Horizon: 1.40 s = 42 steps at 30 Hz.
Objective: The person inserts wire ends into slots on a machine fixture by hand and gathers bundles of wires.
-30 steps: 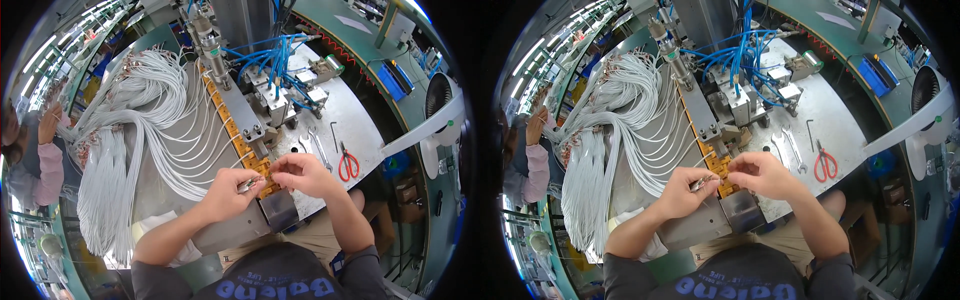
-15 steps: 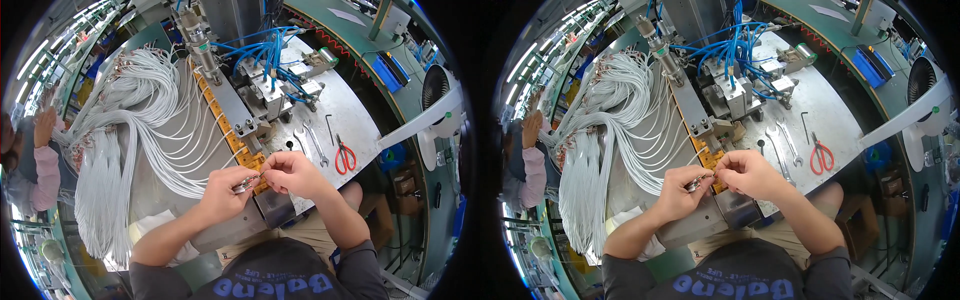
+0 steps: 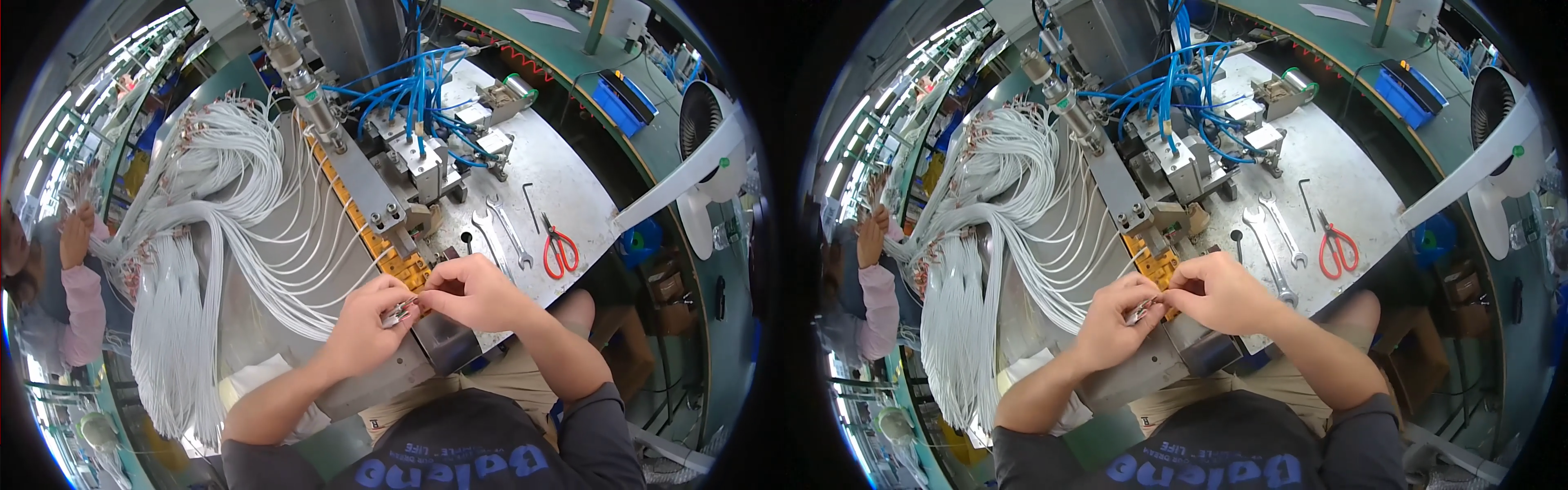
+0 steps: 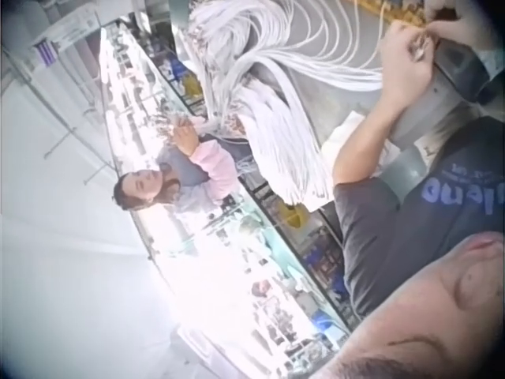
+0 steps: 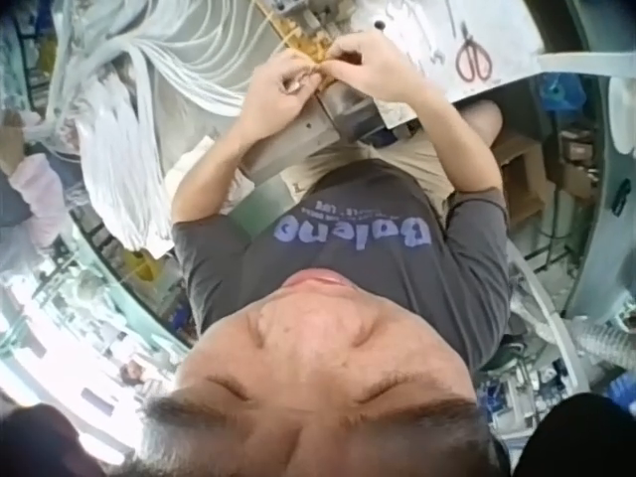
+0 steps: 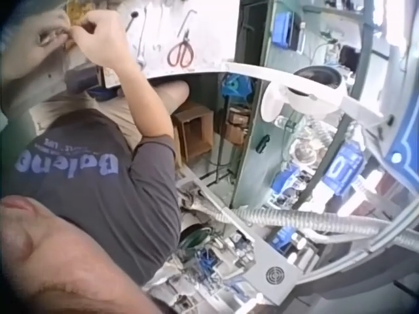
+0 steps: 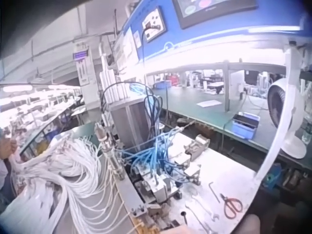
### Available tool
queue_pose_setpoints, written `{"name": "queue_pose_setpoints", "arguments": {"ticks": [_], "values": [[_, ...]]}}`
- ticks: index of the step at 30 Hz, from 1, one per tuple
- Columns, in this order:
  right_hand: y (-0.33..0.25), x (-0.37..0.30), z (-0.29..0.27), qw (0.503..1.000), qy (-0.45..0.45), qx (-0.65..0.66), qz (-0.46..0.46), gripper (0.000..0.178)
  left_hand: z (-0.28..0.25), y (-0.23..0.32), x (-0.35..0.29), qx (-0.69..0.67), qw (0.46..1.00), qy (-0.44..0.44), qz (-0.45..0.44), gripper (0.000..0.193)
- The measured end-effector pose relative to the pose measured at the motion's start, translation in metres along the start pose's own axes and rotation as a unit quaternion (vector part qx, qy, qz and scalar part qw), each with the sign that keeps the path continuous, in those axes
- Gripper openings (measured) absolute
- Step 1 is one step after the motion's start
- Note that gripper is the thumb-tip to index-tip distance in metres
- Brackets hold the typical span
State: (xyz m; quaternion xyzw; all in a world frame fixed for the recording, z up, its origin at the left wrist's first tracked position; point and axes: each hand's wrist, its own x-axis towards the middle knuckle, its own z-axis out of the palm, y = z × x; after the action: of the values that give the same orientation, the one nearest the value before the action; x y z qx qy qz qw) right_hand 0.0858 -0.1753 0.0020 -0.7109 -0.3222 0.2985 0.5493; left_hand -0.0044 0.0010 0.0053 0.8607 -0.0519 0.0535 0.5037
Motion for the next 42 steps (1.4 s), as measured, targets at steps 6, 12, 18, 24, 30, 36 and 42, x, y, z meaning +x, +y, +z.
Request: {"name": "queue_pose_setpoints", "arguments": {"ticks": [6, 12, 18, 24, 30, 36, 42], "values": [[0.0, -0.001, 0.008, 0.997, 0.036, 0.067, 0.024, 0.011, -0.004, -0.002, 0.003, -0.056, 0.995, -0.046, -0.064, 0.011], [0.007, 0.001, 0.007, 0.998, 0.057, 0.016, -0.013, 0.012, -0.003, -0.001, 0.001, -0.002, 0.999, -0.031, -0.042, 0.01], [0.027, 0.011, -0.018, 0.977, 0.008, 0.11, 0.185, 0.018, 0.0, -0.013, 0.004, 0.169, 0.985, -0.046, 0.003, 0.012], [0.037, 0.022, -0.016, 0.992, 0.038, -0.001, 0.12, 0.019, -0.002, -0.021, 0.011, 0.231, 0.973, -0.025, 0.007, 0.013], [0.036, 0.03, -0.025, 0.994, 0.015, -0.111, 0.017, 0.018, -0.003, -0.02, 0.013, 0.261, 0.965, -0.022, 0.006, 0.016], [0.04, 0.038, -0.025, 0.985, 0.006, -0.173, -0.026, 0.02, -0.003, -0.019, 0.013, 0.272, 0.962, -0.028, 0.019, 0.022], [0.056, 0.035, -0.021, 0.993, -0.024, 0.071, 0.087, 0.018, 0.005, -0.01, 0.011, 0.349, 0.933, -0.082, 0.019, 0.029]]}}
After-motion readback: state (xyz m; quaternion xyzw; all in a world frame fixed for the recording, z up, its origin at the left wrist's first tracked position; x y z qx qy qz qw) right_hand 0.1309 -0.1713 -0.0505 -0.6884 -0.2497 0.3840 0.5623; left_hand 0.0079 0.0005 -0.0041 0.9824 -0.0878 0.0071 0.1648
